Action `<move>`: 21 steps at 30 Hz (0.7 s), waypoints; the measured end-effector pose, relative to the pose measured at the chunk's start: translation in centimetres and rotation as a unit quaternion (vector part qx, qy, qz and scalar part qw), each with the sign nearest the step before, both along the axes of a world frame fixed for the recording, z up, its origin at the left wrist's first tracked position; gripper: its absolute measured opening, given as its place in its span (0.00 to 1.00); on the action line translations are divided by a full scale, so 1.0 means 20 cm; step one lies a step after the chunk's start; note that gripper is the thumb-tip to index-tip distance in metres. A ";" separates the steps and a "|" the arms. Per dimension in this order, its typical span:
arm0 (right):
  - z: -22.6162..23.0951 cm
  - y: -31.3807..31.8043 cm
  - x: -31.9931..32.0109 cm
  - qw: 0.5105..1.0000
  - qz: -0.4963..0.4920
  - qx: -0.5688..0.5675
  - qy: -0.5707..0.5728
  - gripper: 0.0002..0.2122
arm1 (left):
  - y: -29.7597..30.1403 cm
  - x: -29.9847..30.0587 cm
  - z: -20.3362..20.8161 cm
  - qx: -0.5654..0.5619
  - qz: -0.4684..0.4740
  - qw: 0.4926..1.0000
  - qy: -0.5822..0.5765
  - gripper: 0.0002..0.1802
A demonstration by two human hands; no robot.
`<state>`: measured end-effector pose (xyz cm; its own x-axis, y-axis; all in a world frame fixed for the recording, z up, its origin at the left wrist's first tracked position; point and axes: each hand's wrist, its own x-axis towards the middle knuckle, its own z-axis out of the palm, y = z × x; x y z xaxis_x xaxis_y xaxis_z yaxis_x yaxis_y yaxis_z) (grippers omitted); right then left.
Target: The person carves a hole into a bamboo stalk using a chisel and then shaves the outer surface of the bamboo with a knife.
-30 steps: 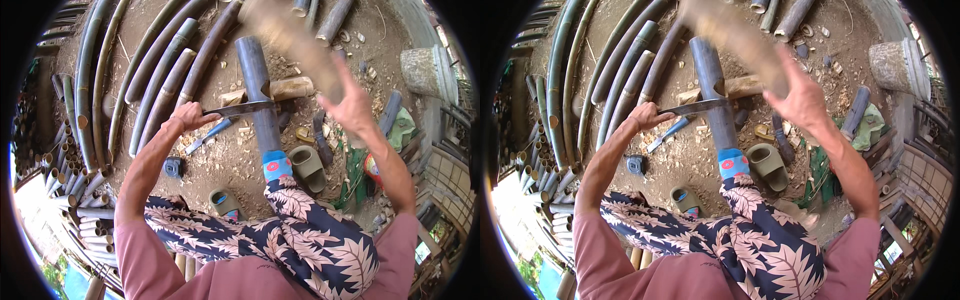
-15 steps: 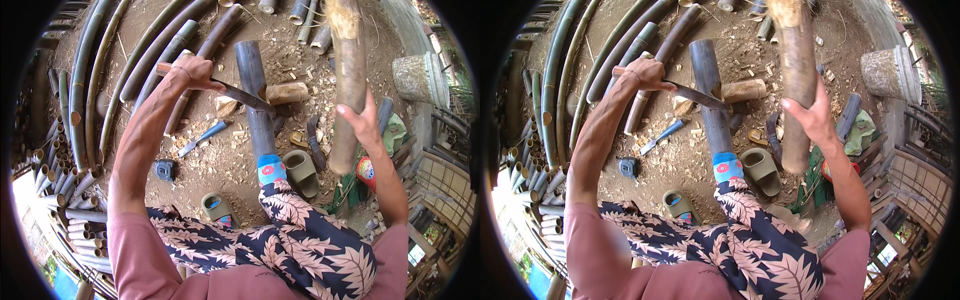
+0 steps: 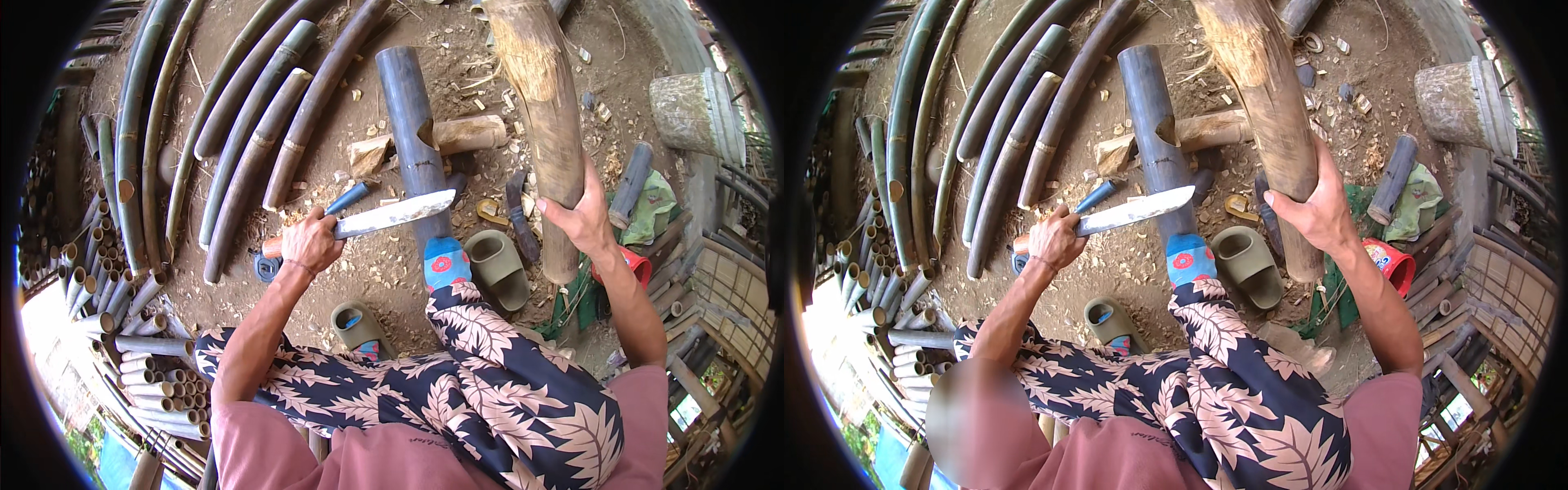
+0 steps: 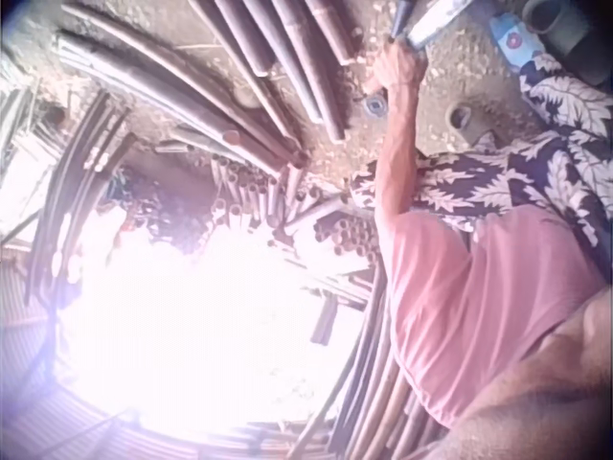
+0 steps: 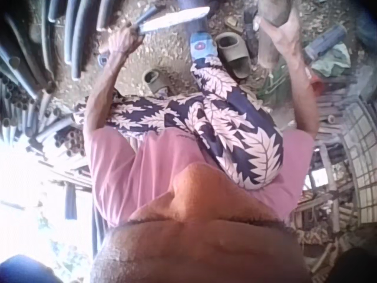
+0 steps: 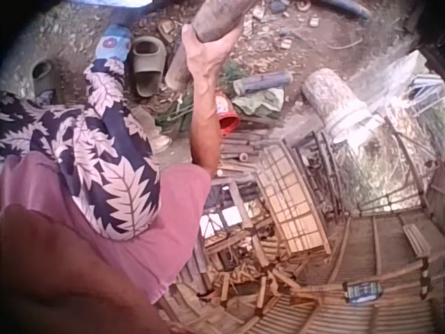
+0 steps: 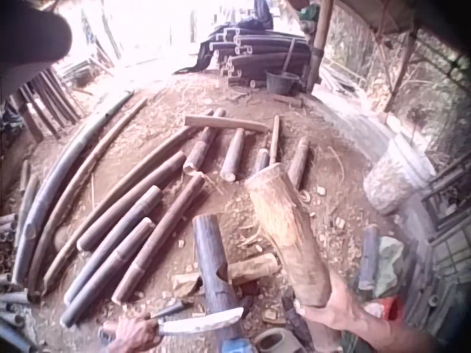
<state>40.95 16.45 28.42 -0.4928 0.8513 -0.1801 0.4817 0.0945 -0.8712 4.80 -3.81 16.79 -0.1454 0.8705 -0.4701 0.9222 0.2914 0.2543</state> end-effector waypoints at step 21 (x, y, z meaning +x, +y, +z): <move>-0.18 0.03 -0.14 0.770 0.488 0.410 -0.009 0.31 | 0.16 -0.08 -0.04 -0.106 -0.058 0.992 0.019 0.13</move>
